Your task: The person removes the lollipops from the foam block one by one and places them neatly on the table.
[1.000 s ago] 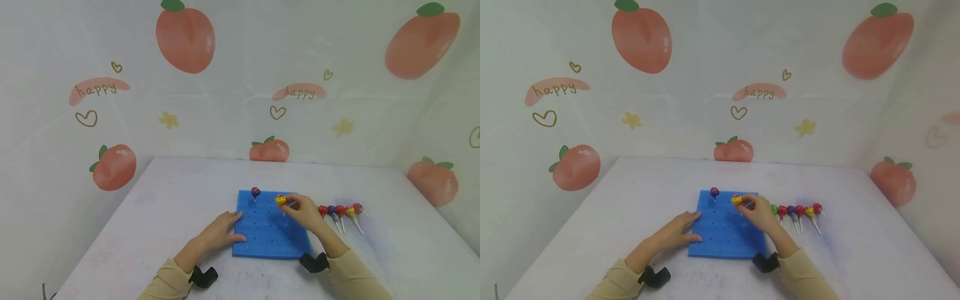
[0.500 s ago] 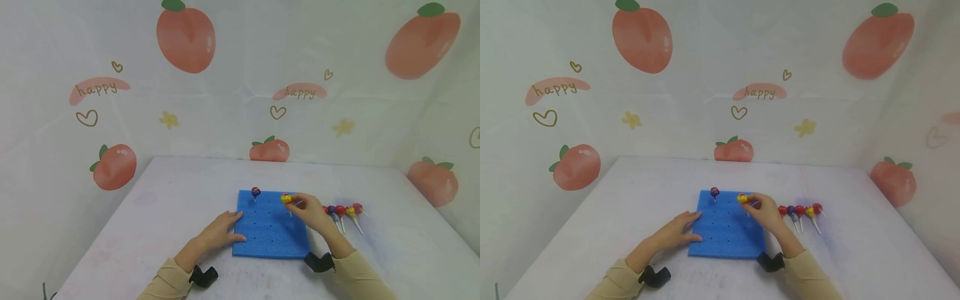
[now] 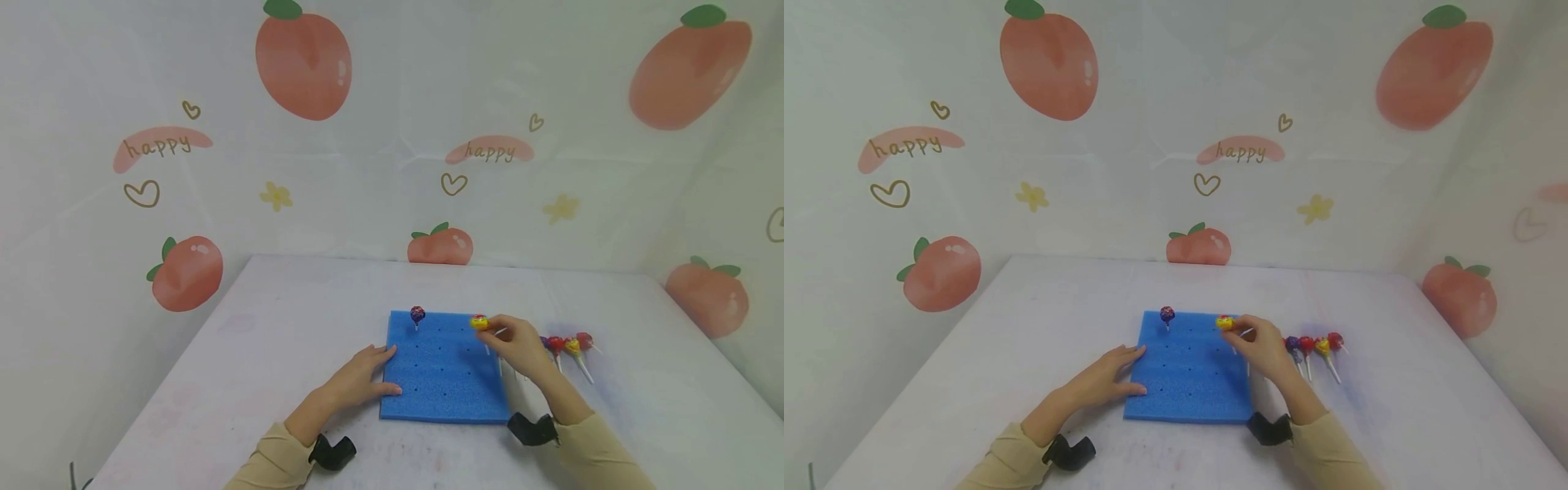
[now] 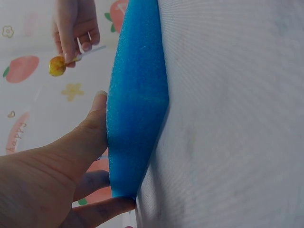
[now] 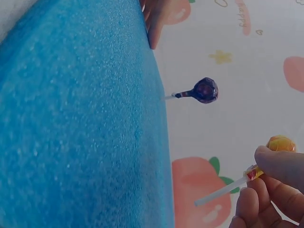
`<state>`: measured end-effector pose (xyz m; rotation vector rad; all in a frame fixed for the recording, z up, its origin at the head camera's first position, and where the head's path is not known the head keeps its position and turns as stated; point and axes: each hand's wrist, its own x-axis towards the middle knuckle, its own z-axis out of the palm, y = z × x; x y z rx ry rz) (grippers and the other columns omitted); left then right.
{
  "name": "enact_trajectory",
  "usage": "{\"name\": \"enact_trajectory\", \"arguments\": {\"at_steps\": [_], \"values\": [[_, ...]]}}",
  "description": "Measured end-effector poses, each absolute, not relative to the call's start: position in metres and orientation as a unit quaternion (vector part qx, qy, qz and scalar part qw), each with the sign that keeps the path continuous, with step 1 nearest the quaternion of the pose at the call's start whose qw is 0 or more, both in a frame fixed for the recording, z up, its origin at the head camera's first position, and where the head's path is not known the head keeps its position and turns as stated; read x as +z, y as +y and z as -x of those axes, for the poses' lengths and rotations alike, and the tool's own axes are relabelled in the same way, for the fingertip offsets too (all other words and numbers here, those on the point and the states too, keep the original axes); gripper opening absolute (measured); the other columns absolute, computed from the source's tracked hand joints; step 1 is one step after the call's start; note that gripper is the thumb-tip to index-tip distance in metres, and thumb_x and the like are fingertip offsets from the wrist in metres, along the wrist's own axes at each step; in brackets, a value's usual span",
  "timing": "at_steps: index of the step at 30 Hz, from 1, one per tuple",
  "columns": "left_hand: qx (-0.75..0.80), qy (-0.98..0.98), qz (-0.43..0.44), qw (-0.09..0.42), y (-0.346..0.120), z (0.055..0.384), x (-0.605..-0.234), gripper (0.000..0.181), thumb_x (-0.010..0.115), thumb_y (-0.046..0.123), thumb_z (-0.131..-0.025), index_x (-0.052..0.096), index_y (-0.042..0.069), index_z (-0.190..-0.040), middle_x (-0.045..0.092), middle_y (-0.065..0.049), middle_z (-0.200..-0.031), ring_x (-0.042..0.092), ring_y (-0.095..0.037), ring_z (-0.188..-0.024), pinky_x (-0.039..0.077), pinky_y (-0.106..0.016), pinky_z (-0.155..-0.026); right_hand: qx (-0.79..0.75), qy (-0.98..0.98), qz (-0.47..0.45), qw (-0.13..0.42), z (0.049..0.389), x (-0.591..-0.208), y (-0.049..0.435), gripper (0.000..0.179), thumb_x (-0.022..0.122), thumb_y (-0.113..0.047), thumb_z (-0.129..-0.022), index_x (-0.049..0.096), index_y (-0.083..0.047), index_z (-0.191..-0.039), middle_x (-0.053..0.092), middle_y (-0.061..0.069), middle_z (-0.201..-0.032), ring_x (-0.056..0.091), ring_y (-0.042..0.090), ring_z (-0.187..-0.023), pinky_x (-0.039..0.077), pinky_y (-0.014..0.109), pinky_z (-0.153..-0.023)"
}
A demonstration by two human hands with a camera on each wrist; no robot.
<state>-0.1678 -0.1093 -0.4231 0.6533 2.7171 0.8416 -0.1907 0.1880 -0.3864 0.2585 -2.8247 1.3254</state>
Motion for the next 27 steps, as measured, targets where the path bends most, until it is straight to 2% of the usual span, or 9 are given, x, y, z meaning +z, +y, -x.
{"name": "enact_trajectory", "arguments": {"at_steps": [5,12,22,27], "values": [[0.289,0.925,-0.217,0.116,-0.109,0.167,-0.422,0.077,0.066,0.042,-0.084,0.036,0.003,-0.143,0.037,-0.02,-0.147,0.027,-0.042,-0.139,0.028,-0.057,-0.11,0.428,-0.9,-0.078,0.0,0.19,-0.387,0.193,0.024,0.064,-0.021,-0.089,0.064,-0.003,-0.104,0.068,0.016,-0.099,0.064,0.019,-0.078,0.056,0.027,-0.064],[0.289,0.925,-0.219,0.116,-0.109,0.166,-0.421,0.076,0.066,0.041,-0.084,0.036,0.003,-0.142,0.037,-0.02,-0.147,0.027,-0.043,-0.139,0.028,-0.057,-0.11,0.413,-0.907,-0.079,0.017,0.19,-0.387,0.202,0.024,0.064,-0.021,-0.089,0.065,-0.002,-0.102,0.067,0.017,-0.1,0.064,0.019,-0.08,0.055,0.021,-0.065],[0.287,0.925,-0.223,0.113,-0.109,0.167,-0.423,0.076,0.066,0.041,-0.084,0.036,0.002,-0.142,0.038,-0.02,-0.147,0.028,-0.043,-0.138,0.028,-0.057,-0.11,0.395,-0.917,-0.052,0.021,0.189,-0.386,0.214,0.028,0.063,-0.026,-0.089,0.065,-0.003,-0.105,0.067,0.018,-0.106,0.064,0.019,-0.085,0.057,0.031,-0.073],[0.286,0.925,-0.223,0.111,-0.109,0.167,-0.424,0.076,0.066,0.042,-0.084,0.037,0.003,-0.142,0.038,-0.02,-0.147,0.028,-0.043,-0.138,0.028,-0.057,-0.11,0.399,-0.915,-0.048,0.021,0.188,-0.384,0.219,0.03,0.063,-0.026,-0.089,0.064,-0.001,-0.107,0.066,0.02,-0.107,0.063,0.02,-0.084,0.055,0.025,-0.065]]}}
